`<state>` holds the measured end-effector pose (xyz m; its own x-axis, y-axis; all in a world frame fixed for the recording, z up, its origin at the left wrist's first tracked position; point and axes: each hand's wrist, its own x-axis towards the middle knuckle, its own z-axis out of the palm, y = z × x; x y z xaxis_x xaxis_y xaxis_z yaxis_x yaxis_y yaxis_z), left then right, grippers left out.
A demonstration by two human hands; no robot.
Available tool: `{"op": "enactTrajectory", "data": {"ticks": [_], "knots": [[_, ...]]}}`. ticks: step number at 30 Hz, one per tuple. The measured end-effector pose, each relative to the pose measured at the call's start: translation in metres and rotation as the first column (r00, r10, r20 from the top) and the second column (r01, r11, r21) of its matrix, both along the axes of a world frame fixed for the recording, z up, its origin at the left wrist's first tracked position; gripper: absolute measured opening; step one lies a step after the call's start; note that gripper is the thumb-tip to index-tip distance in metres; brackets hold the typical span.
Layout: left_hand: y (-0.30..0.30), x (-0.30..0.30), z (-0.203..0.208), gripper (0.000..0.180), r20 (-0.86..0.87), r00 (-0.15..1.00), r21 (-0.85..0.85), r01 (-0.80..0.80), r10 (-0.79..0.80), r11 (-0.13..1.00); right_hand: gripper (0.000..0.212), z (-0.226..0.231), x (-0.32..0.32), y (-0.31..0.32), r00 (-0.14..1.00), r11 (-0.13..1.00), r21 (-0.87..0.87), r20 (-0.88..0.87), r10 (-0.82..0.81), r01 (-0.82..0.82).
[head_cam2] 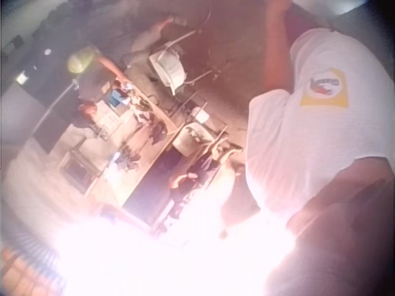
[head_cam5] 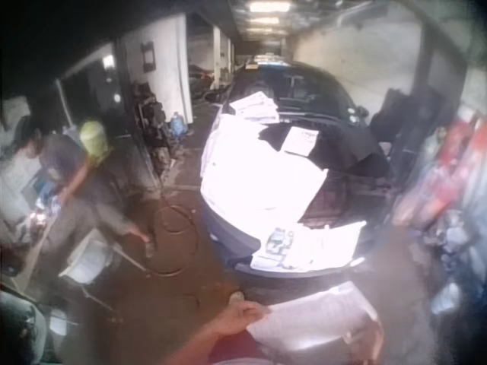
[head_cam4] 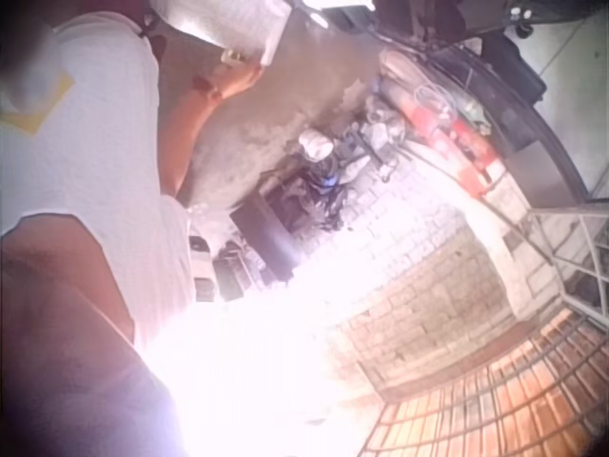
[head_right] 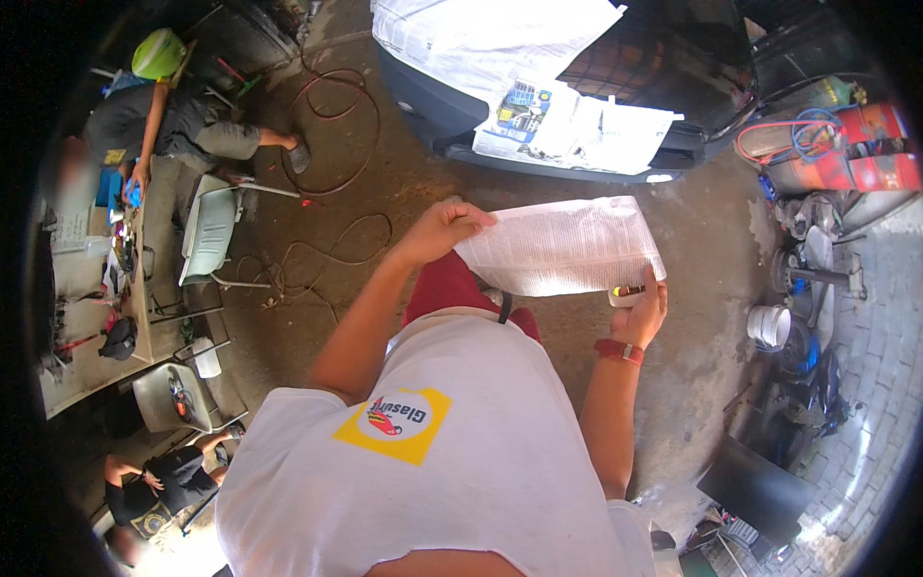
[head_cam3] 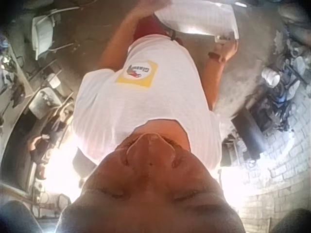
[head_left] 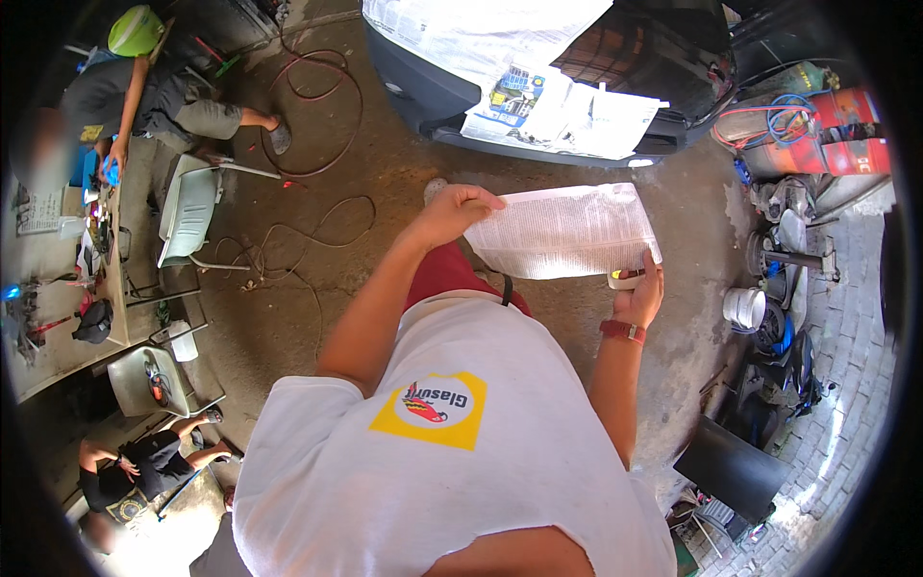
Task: The person places sheets of newspaper over a car's rear window and bumper area, then secures them with pieces of masking tape. The person repeatedly tears tape, smooths the paper, and adds more tape to hold the newspaper in place.
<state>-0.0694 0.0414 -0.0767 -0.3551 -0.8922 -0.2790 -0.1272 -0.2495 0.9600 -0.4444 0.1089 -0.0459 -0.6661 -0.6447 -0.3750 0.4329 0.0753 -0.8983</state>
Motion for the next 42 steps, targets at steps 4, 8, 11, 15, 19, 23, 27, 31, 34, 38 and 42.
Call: {"op": "enactTrajectory", "data": {"ticks": [4, 8, 11, 15, 19, 23, 27, 31, 34, 38, 42], "knots": [[0.013, -0.016, 0.011, 0.022, 0.079, 0.989, -0.243, -0.102, 0.125, 0.965, 0.026, -0.035, -0.018, 0.014, 0.999, 0.976, 0.216, -0.033, 0.004, 0.004], [0.009, -0.015, 0.019, 0.033, 0.239, 0.934, -0.486, -0.121, 0.265, 0.866, 0.065, -0.048, -0.01, 0.028, 0.997, 0.96, 0.28, -0.072, 0.029, -0.008], [0.002, -0.014, 0.024, 0.034, 0.304, 0.917, -0.488, -0.084, 0.259, 0.869, 0.075, -0.038, 0.012, 0.032, 0.976, 0.944, 0.28, -0.076, 0.206, -0.178], [0.0, -0.024, 0.031, 0.03, 0.337, 0.913, -0.503, -0.032, 0.23, 0.863, 0.071, -0.02, 0.045, 0.025, 0.819, 0.807, 0.314, -0.133, 0.559, -0.5], [0.002, -0.034, 0.039, 0.029, 0.302, 0.941, -0.44, -0.004, 0.152, 0.898, 0.08, -0.001, 0.074, 0.027, 0.584, 0.634, 0.188, -0.26, 0.769, -0.75], [0.003, -0.037, 0.053, 0.027, 0.234, 0.97, -0.462, 0.049, 0.069, 0.886, 0.091, 0.026, 0.087, 0.028, 0.447, 0.481, 0.166, -0.204, 0.871, -0.861], [0.004, -0.04, 0.071, 0.029, 0.264, 0.964, -0.379, 0.143, -0.041, 0.914, 0.092, 0.049, 0.095, 0.024, 0.352, 0.381, 0.142, -0.195, 0.916, -0.914], [0.001, -0.049, 0.084, 0.024, 0.26, 0.95, -0.315, 0.251, -0.171, 0.915, 0.082, 0.059, 0.104, 0.025, 0.338, 0.368, 0.092, -0.241, 0.91, -0.925], [0.001, -0.056, 0.091, 0.02, 0.31, 0.945, -0.295, 0.198, -0.102, 0.935, 0.055, 0.054, 0.108, 0.023, 0.376, 0.443, 0.167, -0.322, 0.869, -0.881], [0.007, -0.064, 0.099, 0.014, 0.537, 0.843, -0.547, 0.316, 0.036, 0.775, 0.016, 0.038, 0.101, 0.01, 0.375, 0.533, 0.302, -0.45, 0.81, -0.79], [0.008, -0.073, 0.105, 0.019, 0.59, 0.803, -0.594, 0.365, 0.08, 0.716, 0.012, 0.027, 0.097, 0.006, 0.339, 0.666, 0.384, -0.637, 0.692, -0.639]]}}
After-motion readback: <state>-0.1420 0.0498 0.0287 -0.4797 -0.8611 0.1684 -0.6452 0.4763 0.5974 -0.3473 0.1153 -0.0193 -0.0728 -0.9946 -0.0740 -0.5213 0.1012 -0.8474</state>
